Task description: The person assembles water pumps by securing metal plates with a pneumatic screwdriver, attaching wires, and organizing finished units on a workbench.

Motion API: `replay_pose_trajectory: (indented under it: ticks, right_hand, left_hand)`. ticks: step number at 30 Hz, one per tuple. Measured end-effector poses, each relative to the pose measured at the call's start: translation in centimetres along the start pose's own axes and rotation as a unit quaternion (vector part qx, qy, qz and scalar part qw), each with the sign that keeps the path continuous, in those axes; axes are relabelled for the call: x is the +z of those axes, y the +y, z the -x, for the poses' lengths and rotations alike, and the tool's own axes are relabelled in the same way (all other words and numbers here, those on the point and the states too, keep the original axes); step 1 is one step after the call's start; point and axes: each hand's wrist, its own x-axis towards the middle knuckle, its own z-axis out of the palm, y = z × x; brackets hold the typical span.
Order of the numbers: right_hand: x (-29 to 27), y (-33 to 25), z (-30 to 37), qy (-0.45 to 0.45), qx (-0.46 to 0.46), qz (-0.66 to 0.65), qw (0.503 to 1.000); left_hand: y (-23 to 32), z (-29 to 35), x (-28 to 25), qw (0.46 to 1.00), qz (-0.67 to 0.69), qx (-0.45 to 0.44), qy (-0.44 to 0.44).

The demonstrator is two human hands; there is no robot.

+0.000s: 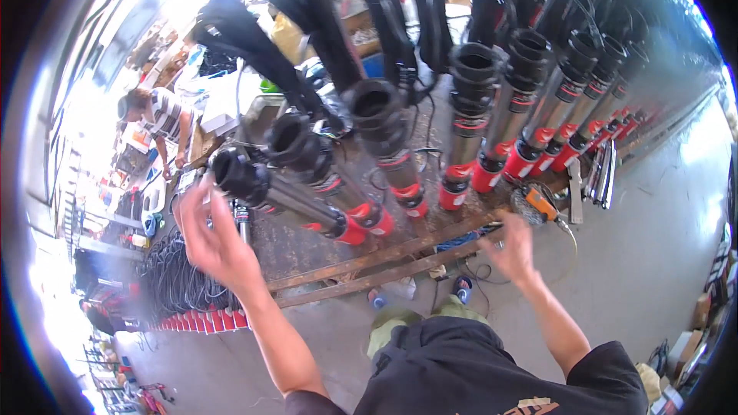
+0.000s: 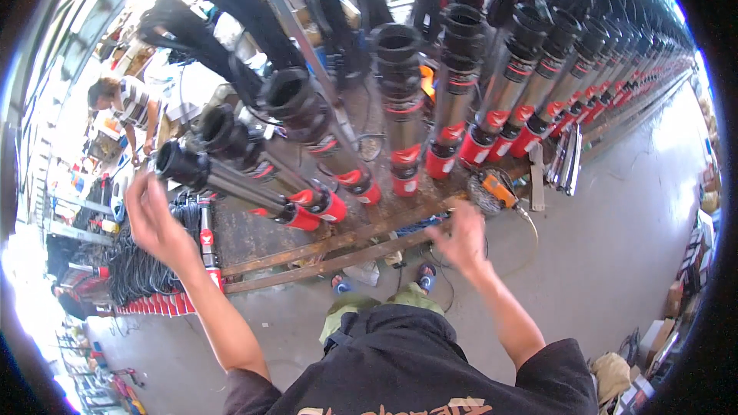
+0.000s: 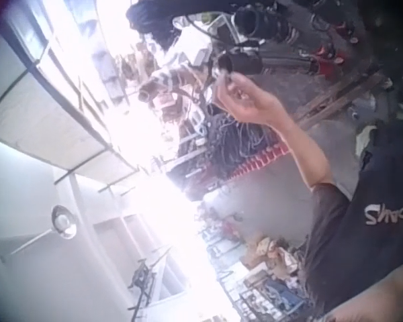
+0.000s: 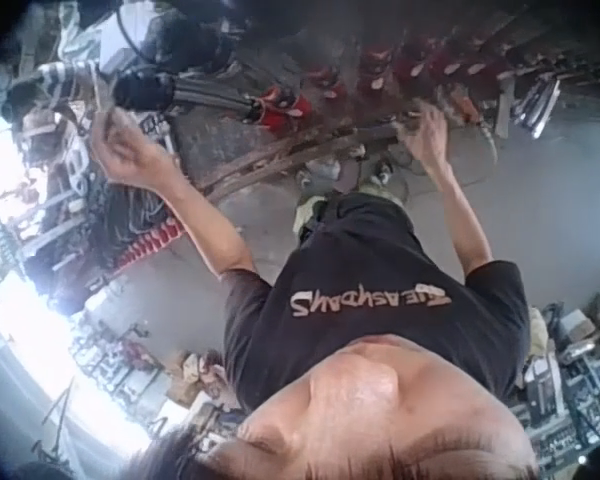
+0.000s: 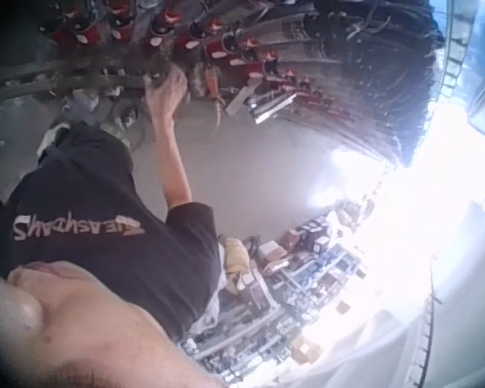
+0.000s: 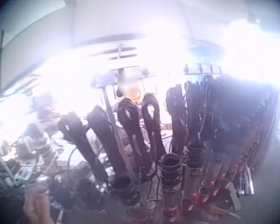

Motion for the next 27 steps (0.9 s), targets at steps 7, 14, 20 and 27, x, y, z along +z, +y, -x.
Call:
replay_pose_trajectory:
  ticks: [7,14,20,27]
  right_hand:
    - [4.1,-28.3,-3.4,-0.04,-0.192,-0.31,0.93]
    - [15.2,-39.8,-16.3,0.264,-0.12,-0.214,0.933]
    - [15.5,-42.2,-29.4,0.487,0.05,0.004,0.872]
    - [15.3,-43.0,-33.3,0.446,0.13,-0.14,0.874]
  left_hand:
    - [-6.6,-4.9,-1.3,0.968,0.124,-0.005,-0.218]
    - [-10.6,1.7,-14.2,0.93,0.365,-0.005,-0.047]
    - [-13.4,-3.6,-13.5,0.976,0.202,-0.063,-0.05]
    - [-14.3,-7.6,-9.7,0.948,0.22,-0.184,-0.137]
